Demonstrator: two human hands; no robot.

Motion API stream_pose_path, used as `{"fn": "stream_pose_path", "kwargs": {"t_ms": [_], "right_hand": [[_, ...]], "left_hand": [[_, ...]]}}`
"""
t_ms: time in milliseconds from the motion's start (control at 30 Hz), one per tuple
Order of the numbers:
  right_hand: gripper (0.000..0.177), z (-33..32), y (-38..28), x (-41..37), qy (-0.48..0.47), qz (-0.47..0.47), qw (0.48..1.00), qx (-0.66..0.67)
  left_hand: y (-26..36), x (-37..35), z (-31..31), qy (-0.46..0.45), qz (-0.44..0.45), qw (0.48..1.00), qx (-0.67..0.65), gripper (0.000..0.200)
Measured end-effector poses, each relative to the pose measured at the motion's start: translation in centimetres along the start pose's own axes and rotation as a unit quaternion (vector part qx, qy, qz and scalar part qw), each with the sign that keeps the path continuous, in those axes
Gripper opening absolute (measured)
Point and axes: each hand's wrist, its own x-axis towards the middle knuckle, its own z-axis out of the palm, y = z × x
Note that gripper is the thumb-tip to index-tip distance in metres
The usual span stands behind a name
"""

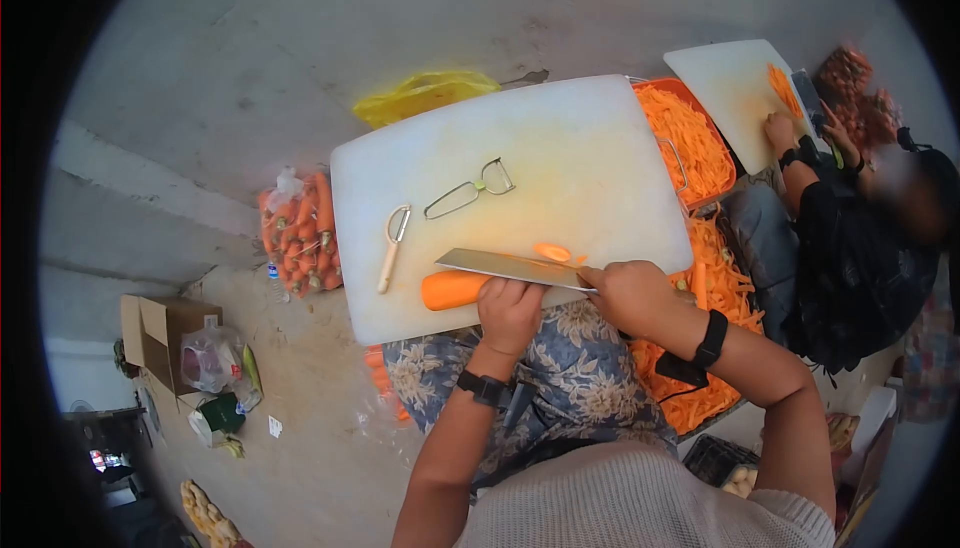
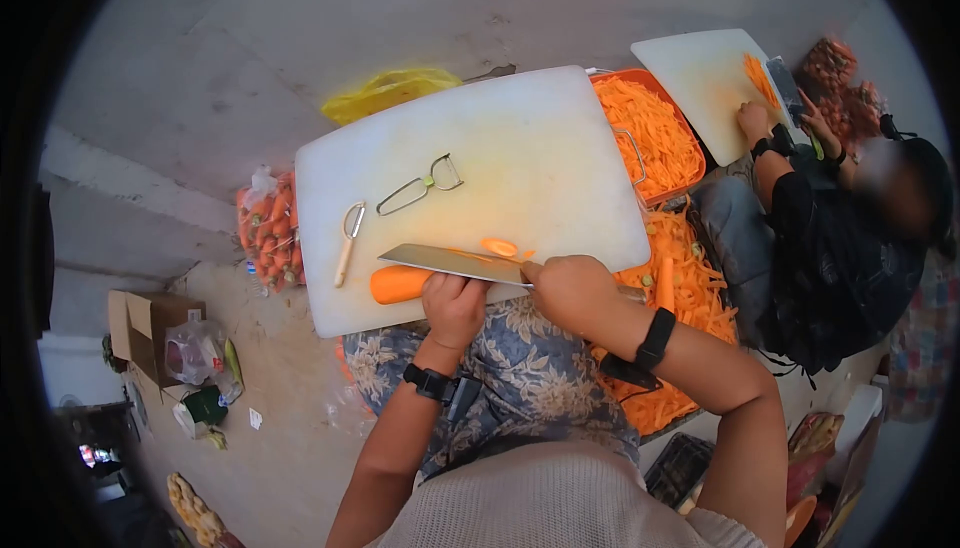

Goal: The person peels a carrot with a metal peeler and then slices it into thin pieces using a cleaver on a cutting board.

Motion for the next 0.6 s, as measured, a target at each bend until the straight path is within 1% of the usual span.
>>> {"fn": "stream_pose_path", "kwargs": {"t_ms": [67, 100, 167, 267, 400, 600], "right_hand": [[0.021, -0.8, 0.1, -1.3, 0.001, 0.006, 1.0, 0.006], [0.021, -1.1, 0.2, -1.9, 0.001, 0.006, 1.0, 0.006], [0.03, -1.6, 0.6, -3.3, -0.012, 0.024, 1.0, -0.004], [0.029, -2.4, 1.0, -4.9, -0.001, 0.024, 1.0, -0.02], [0.028, -3.9, 0.8, -6.1, -0.025, 0.045, 0.998, -0.025], [0.031, -3.6, 1.0, -5.6, -0.026, 0.041, 0.999, -0.022]], "left_hand": [[-0.1, -0.1, 0.0, -0.001, 0.002, 1.0, 0.008, 0.017], [0.0, -0.2, 0.1, -0.004, 0.004, 1.0, 0.014, 0.018], [-0.3, -0.6, 0.2, -0.002, 0.009, 1.0, 0.018, 0.018], [-0.5, -0.7, 0.4, 0.004, 0.017, 1.0, 0.02, 0.019], [-0.5, -0.6, 0.0, 0.003, 0.018, 1.0, 0.01, 0.02], [-0.3, -0.2, -0.1, 0.018, 0.018, 1.0, 0.008, 0.02]]}}
